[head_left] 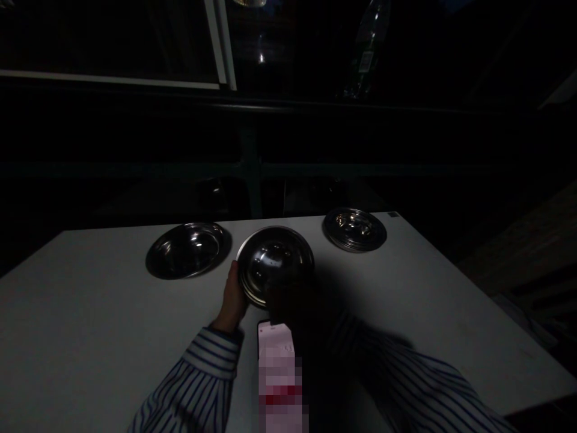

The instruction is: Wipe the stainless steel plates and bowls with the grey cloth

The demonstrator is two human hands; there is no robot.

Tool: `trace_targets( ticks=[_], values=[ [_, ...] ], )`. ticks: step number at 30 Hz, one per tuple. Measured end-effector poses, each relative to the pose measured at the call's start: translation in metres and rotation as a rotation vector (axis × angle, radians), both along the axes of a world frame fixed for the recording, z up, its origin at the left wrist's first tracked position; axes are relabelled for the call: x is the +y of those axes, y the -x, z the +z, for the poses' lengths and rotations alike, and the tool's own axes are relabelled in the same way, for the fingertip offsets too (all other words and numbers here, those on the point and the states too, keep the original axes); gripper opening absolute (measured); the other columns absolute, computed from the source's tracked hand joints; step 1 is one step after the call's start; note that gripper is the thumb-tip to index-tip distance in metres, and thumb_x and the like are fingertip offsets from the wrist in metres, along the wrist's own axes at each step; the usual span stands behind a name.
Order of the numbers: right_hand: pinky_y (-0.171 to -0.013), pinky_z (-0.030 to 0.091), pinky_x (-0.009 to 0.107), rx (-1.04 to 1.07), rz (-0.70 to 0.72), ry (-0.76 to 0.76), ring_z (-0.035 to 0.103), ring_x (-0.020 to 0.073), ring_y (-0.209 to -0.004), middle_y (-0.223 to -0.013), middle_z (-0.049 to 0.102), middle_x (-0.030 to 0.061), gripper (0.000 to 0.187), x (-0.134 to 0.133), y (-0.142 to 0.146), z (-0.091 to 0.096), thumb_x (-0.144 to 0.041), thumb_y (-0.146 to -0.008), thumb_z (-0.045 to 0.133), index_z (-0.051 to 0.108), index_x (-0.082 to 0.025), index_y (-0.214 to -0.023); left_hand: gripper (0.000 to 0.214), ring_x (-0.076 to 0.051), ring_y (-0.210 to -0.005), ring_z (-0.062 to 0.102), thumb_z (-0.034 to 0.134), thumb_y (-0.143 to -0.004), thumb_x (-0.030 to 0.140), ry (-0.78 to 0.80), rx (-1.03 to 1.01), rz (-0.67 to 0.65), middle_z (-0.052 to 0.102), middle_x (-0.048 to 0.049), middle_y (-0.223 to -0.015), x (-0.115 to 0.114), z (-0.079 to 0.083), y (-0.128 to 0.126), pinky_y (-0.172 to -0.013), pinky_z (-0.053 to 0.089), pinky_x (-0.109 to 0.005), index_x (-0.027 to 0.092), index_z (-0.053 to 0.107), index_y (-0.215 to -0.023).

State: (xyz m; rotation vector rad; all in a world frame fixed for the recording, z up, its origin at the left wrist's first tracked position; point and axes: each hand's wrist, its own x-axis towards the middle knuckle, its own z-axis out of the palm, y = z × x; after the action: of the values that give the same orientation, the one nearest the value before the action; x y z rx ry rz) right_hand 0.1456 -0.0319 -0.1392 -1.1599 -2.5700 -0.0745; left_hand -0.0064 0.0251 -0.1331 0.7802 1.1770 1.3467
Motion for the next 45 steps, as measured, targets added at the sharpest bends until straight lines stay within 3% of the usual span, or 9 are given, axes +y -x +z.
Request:
trace_targets(
  ticks=[4,12,17,21,24,30,34,39,45],
  values=[
    [-0.099,0.033,0.050,0.009,-0.008,-0.013,0.058,0.0229,-0.102,-0.103,0.065,0.0117,0.027,-0.002,-0.009,0.001,-0.016,-0.087,0.043,0.056,-0.014,-0.110,0.046,-0.023,-0.095,0.061,0.043,-0.078,0.056,0.077,0.123,-0.006,0.070,-0.0073,-0.089,-0.002,0.006,-0.003,-0.084,0.047,-0.037,0.018,0.067,-0.090],
    [-0.090,0.046,0.035,0.156,-0.048,-0.163,0.054,0.0226,-0.107,-0.115,0.057,0.0185,0.037,0.016,0.049,-0.001,-0.025,-0.089,0.041,0.050,-0.002,-0.116,0.055,-0.026,-0.092,0.062,0.042,-0.076,0.062,0.183,0.266,0.063,0.070,-0.0097,-0.085,-0.002,0.010,0.005,-0.082,0.046,-0.036,0.015,0.068,-0.088],
    [-0.096,0.042,0.039,0.053,-0.002,-0.022,0.053,0.0224,-0.110,-0.120,0.056,0.0146,0.036,0.007,0.017,0.001,-0.019,-0.086,0.044,0.050,-0.010,-0.120,0.058,-0.021,-0.093,0.061,0.039,-0.076,0.063,-0.035,0.196,0.001,0.070,-0.0065,-0.089,0.000,-0.001,0.004,-0.086,0.044,-0.032,0.015,0.067,-0.092],
    [-0.102,0.030,0.050,0.036,0.010,0.006,0.051,0.0240,-0.113,-0.119,0.058,0.0123,0.036,-0.002,-0.009,0.005,-0.017,-0.086,0.042,0.049,-0.015,-0.122,0.060,-0.022,-0.093,0.061,0.039,-0.075,0.065,-0.039,0.203,-0.036,0.070,-0.0065,-0.090,0.000,-0.003,0.001,-0.086,0.044,-0.032,0.015,0.067,-0.093],
    [-0.104,0.028,0.049,0.035,0.032,0.006,0.046,0.0240,-0.118,-0.123,0.054,0.0140,0.037,0.000,0.001,0.005,-0.017,-0.085,0.044,0.048,-0.013,-0.122,0.058,-0.023,-0.096,0.060,0.041,-0.075,0.063,0.031,0.227,-0.002,0.070,-0.0069,-0.094,-0.002,0.002,0.001,-0.088,0.042,-0.033,0.015,0.066,-0.097],
    [-0.099,0.039,0.038,0.073,0.084,-0.104,0.045,0.0245,-0.118,-0.121,0.053,0.0205,0.039,0.019,0.038,0.007,-0.025,-0.090,0.039,0.049,0.001,-0.118,0.053,-0.024,-0.096,0.061,0.041,-0.079,0.059,0.038,0.265,-0.029,0.071,-0.0070,-0.088,-0.004,0.012,0.005,-0.088,0.043,-0.033,0.016,0.069,-0.089],
    [-0.095,0.042,0.038,0.042,0.083,-0.047,0.050,0.0232,-0.113,-0.119,0.056,0.0158,0.037,0.011,0.022,0.009,-0.024,-0.087,0.044,0.049,-0.005,-0.118,0.055,-0.023,-0.093,0.062,0.041,-0.077,0.060,-0.032,0.162,-0.039,0.071,-0.0069,-0.088,-0.003,0.006,0.004,-0.087,0.044,-0.034,0.015,0.068,-0.092],
    [-0.100,0.033,0.047,0.031,0.009,0.041,0.052,0.0234,-0.111,-0.115,0.059,0.0134,0.033,-0.007,-0.002,0.011,-0.020,-0.086,0.045,0.052,-0.012,-0.117,0.057,-0.023,-0.094,0.062,0.042,-0.075,0.063,0.008,0.201,-0.033,0.071,-0.0075,-0.091,-0.001,0.000,0.001,-0.087,0.043,-0.034,0.016,0.068,-0.092],
    [-0.090,0.044,0.043,0.095,-0.010,-0.022,0.047,0.0265,-0.115,-0.124,0.053,0.0153,0.043,0.007,0.029,0.014,-0.031,-0.089,0.041,0.047,-0.005,-0.122,0.054,-0.022,-0.095,0.061,0.041,-0.077,0.061,-0.022,0.175,-0.064,0.071,-0.0057,-0.091,-0.005,0.012,0.002,-0.087,0.044,-0.032,0.017,0.069,-0.091]
  ],
)
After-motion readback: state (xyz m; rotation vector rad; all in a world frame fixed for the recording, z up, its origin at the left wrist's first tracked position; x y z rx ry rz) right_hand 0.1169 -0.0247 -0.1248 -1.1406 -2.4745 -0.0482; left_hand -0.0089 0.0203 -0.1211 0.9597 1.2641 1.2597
